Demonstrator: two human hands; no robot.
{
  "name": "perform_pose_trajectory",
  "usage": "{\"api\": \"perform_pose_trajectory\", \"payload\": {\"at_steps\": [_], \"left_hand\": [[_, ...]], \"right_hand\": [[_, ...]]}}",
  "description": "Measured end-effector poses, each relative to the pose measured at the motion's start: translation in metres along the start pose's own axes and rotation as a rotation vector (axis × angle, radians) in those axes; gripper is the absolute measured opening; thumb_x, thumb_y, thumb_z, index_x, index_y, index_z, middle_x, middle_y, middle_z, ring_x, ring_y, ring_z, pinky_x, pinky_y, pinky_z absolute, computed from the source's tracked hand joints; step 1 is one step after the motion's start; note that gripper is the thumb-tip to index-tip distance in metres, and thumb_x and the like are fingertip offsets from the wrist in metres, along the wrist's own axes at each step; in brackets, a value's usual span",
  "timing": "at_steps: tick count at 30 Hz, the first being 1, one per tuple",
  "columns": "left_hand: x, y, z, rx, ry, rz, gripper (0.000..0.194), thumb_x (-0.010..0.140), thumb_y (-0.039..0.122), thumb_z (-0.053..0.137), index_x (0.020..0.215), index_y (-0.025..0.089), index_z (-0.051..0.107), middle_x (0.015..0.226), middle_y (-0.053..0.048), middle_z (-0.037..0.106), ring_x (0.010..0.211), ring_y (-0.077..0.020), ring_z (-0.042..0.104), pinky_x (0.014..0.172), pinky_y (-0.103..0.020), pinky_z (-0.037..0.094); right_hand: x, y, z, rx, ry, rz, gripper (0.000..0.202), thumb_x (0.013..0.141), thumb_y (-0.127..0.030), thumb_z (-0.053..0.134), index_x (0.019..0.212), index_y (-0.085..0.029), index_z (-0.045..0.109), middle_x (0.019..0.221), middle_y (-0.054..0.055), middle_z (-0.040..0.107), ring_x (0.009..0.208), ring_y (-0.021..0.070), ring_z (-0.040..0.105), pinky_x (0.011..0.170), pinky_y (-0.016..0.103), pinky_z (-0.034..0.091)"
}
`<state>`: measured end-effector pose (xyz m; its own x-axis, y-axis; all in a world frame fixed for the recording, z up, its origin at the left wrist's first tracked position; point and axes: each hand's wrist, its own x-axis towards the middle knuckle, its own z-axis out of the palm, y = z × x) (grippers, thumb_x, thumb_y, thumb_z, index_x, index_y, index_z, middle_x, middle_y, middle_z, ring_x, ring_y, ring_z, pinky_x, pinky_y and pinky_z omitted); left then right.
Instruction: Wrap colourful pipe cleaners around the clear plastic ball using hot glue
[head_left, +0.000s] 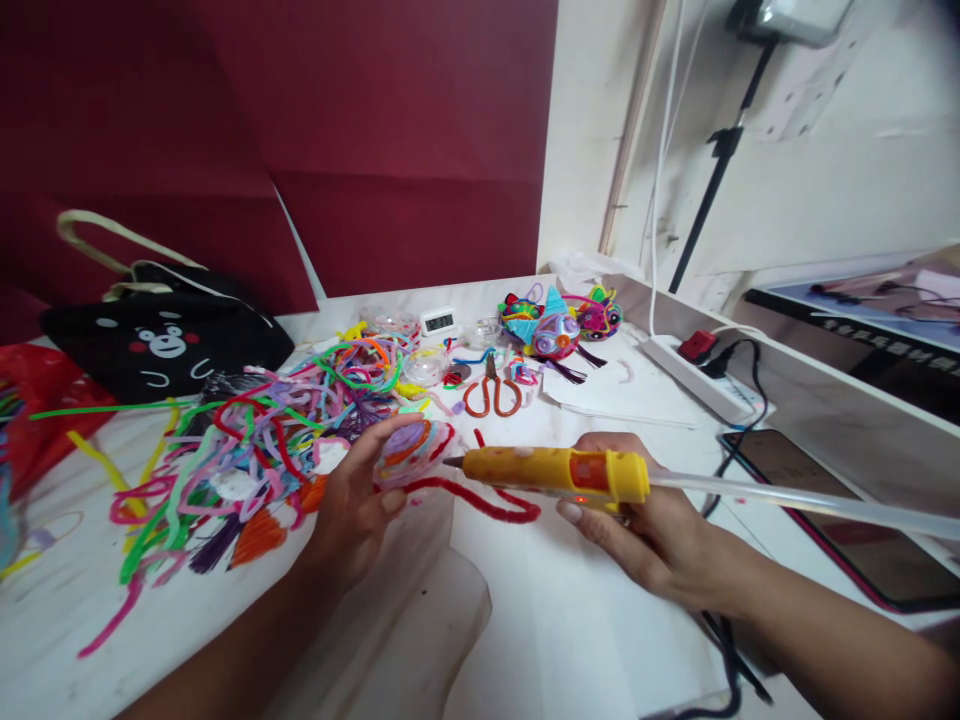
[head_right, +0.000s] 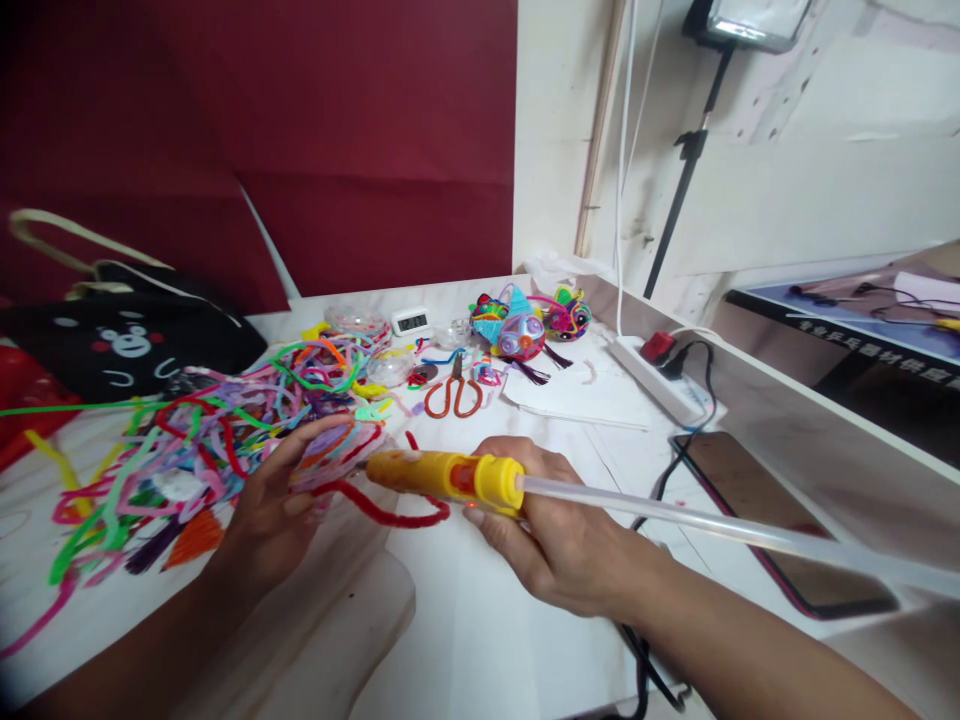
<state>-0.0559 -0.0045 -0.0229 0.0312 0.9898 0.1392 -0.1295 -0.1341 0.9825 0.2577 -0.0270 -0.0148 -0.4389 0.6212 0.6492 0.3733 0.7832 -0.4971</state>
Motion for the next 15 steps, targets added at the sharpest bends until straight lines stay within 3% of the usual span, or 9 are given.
{"api": "perform_pose_trajectory", "payload": {"at_steps": [5, 10, 15], "left_hand": [[0.0000, 0.0017, 0.0043, -0.011, 0.003, 0.012, 0.060, 0.065, 0.030, 0.093, 0.125, 0.031, 0.085, 0.116, -0.003, 0.085, 0.075, -0.0189, 0.071, 0.055, -0.023, 0.048], [-0.0002, 0.0013, 0.0043, -0.001, 0.013, -0.007, 0.061, 0.064, 0.023, 0.088, 0.124, 0.034, 0.085, 0.112, -0.002, 0.085, 0.067, -0.0149, 0.065, 0.051, -0.021, 0.044], [0.0006, 0.0002, 0.0016, -0.011, 0.027, 0.003, 0.062, 0.063, 0.019, 0.088, 0.123, 0.033, 0.086, 0.124, -0.003, 0.083, 0.095, -0.0238, 0.078, 0.059, -0.021, 0.053]], "right_hand": [[-0.0006, -0.0004, -0.0001, -0.014, 0.007, -0.051, 0.025, 0.103, -0.025, 0.070, 0.126, -0.032, 0.066, 0.121, 0.008, 0.078, 0.103, 0.0289, 0.078, 0.092, 0.047, 0.069], [0.0010, 0.0012, 0.0006, -0.001, 0.007, -0.012, 0.023, 0.103, -0.024, 0.066, 0.125, -0.031, 0.065, 0.119, 0.009, 0.077, 0.097, 0.0277, 0.077, 0.086, 0.045, 0.069], [0.0016, 0.0028, 0.0005, -0.017, 0.000, 0.026, 0.018, 0.105, -0.026, 0.064, 0.123, -0.028, 0.066, 0.120, 0.011, 0.077, 0.098, 0.0289, 0.077, 0.085, 0.045, 0.069]]}}
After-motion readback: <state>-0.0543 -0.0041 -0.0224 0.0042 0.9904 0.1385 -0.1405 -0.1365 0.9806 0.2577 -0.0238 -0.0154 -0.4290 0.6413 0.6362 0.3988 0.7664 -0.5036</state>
